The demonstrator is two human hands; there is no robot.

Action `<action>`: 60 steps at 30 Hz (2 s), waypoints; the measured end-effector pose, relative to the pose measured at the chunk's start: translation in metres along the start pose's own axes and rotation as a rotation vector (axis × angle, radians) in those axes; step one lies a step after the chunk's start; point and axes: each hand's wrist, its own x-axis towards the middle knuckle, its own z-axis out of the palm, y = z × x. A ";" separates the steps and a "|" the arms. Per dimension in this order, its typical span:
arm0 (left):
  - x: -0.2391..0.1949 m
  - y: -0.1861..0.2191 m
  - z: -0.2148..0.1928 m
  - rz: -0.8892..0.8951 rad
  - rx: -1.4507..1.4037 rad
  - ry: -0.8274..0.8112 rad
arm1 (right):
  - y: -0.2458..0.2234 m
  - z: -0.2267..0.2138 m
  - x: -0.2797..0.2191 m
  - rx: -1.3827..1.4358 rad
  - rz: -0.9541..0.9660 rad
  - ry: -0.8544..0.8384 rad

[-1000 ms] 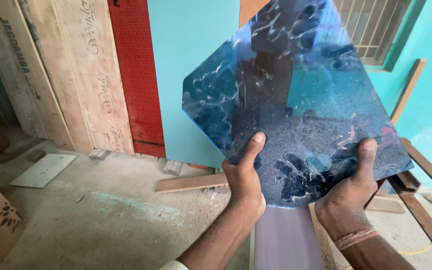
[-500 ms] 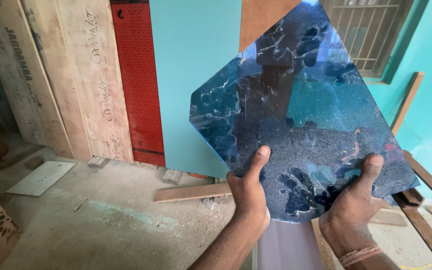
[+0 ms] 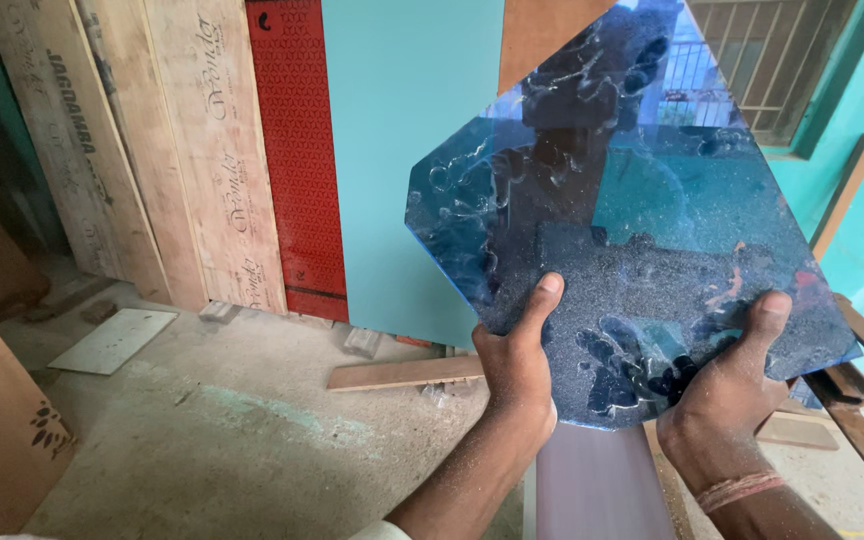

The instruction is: The person holds a piece of blue patterned glass and presses its edges against a running belt sander to smooth them. They rotate the glass by hand to sand different sides and corners.

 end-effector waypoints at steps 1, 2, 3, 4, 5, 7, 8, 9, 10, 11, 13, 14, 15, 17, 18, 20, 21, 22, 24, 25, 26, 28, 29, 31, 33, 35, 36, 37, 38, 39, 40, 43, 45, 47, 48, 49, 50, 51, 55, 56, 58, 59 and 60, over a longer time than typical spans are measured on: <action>0.000 -0.001 0.001 0.030 -0.031 0.003 | -0.001 0.001 -0.001 0.003 0.002 -0.004; -0.001 -0.001 0.001 0.060 -0.062 0.006 | -0.002 0.002 -0.002 0.006 0.004 -0.008; -0.002 -0.001 0.002 0.084 -0.095 0.007 | -0.003 0.002 -0.002 0.005 0.004 -0.010; -0.002 -0.001 0.002 0.106 -0.100 -0.021 | -0.003 0.002 0.000 -0.007 0.019 0.017; -0.003 -0.001 0.000 0.129 -0.105 -0.046 | -0.002 0.002 0.002 -0.019 0.036 0.042; -0.003 0.001 -0.001 0.167 -0.099 -0.083 | 0.000 0.000 0.004 -0.026 0.032 0.041; -0.004 0.003 -0.002 0.181 -0.088 -0.095 | 0.001 -0.001 0.004 -0.021 0.009 0.014; -0.005 0.003 -0.003 0.195 -0.076 -0.105 | 0.002 -0.004 0.003 -0.017 -0.011 -0.014; -0.006 0.003 -0.004 0.218 -0.073 -0.135 | 0.003 -0.006 0.003 -0.030 -0.010 -0.019; -0.005 0.004 -0.005 0.242 -0.069 -0.164 | 0.003 -0.007 0.004 -0.041 -0.008 -0.025; -0.003 0.003 -0.005 0.236 -0.060 -0.156 | 0.003 -0.006 0.004 -0.051 -0.008 -0.036; -0.002 0.002 -0.004 0.205 -0.054 -0.120 | 0.002 -0.006 0.004 -0.048 -0.010 -0.041; 0.000 -0.001 -0.003 0.173 -0.050 -0.086 | 0.001 -0.006 0.003 -0.046 -0.016 -0.044; 0.004 -0.002 -0.005 0.155 0.006 -0.071 | 0.000 -0.005 0.002 -0.019 0.008 -0.064; 0.006 -0.003 -0.005 0.145 0.033 -0.062 | -0.001 -0.004 0.002 -0.006 0.021 -0.074; 0.007 -0.004 -0.006 0.187 -0.054 -0.082 | -0.001 -0.002 0.000 0.012 -0.062 -0.147; 0.006 -0.005 -0.005 0.206 -0.099 -0.093 | -0.001 -0.003 -0.001 0.020 -0.104 -0.183; 0.006 -0.005 -0.006 0.188 -0.102 -0.086 | 0.000 -0.003 -0.001 0.004 -0.085 -0.151; 0.006 -0.004 -0.005 0.151 -0.109 -0.078 | 0.000 -0.001 0.002 -0.029 -0.053 -0.088; 0.006 -0.003 -0.005 0.183 -0.109 -0.086 | 0.000 -0.002 0.002 -0.044 -0.032 -0.067; 0.006 -0.003 -0.005 0.215 -0.108 -0.094 | 0.000 -0.001 0.002 -0.060 -0.011 -0.046; 0.005 -0.002 -0.004 0.243 -0.091 -0.091 | -0.002 0.000 0.001 -0.062 0.022 -0.034; 0.006 -0.002 -0.004 0.241 -0.076 -0.082 | -0.002 0.002 0.000 -0.048 0.031 -0.044; 0.006 -0.002 -0.003 0.233 -0.048 -0.062 | -0.004 0.003 -0.002 -0.038 0.023 -0.056; 0.008 -0.004 -0.002 0.222 -0.022 -0.042 | -0.004 0.002 -0.002 -0.044 -0.013 -0.062; 0.011 -0.004 -0.003 0.180 0.035 -0.048 | -0.004 0.000 0.000 -0.074 0.042 -0.066; 0.012 -0.004 -0.004 0.158 0.063 -0.050 | -0.003 -0.001 0.001 -0.090 0.069 -0.067; 0.012 -0.004 -0.004 0.160 0.060 -0.049 | -0.002 -0.001 0.001 -0.100 0.058 -0.058; 0.012 -0.003 -0.005 0.163 0.058 -0.047 | 0.000 -0.002 0.001 -0.111 0.046 -0.049; 0.011 -0.003 -0.004 0.164 0.054 -0.047 | 0.000 -0.003 0.001 -0.122 0.033 -0.040; 0.010 -0.002 -0.004 0.207 0.026 -0.076 | 0.000 -0.003 0.001 -0.126 0.024 -0.037; 0.010 0.000 -0.005 0.275 -0.017 -0.118 | 0.002 0.000 0.002 -0.126 -0.002 -0.043; 0.010 0.001 -0.004 0.241 0.011 -0.089 | 0.002 0.000 0.002 -0.113 -0.024 -0.066; 0.010 0.001 -0.003 0.254 0.001 -0.099 | 0.002 -0.001 0.003 -0.133 0.009 -0.037; 0.010 0.001 -0.003 0.261 -0.003 -0.103 | 0.001 -0.001 0.003 -0.143 0.026 -0.022; 0.009 0.000 -0.003 0.279 -0.006 -0.105 | 0.001 -0.001 0.003 -0.140 0.025 -0.032; 0.009 0.000 -0.003 0.298 -0.008 -0.108 | 0.001 -0.002 0.002 -0.136 0.024 -0.041; 0.009 -0.001 -0.002 0.316 -0.011 -0.112 | 0.000 -0.003 0.002 -0.133 0.021 -0.050; 0.013 -0.001 -0.003 0.195 0.069 -0.052 | -0.001 -0.002 0.000 -0.140 -0.014 -0.070; 0.014 -0.002 -0.004 0.193 0.068 -0.057 | -0.001 -0.003 -0.001 -0.140 -0.037 -0.081; 0.015 -0.003 -0.004 0.207 0.061 -0.067 | -0.002 -0.002 -0.002 -0.131 -0.059 -0.111; 0.016 -0.003 -0.004 0.224 0.054 -0.070 | -0.002 -0.002 -0.002 -0.120 -0.057 -0.133; 0.016 -0.003 -0.004 0.240 0.046 -0.074 | -0.002 -0.002 -0.002 -0.110 -0.054 -0.154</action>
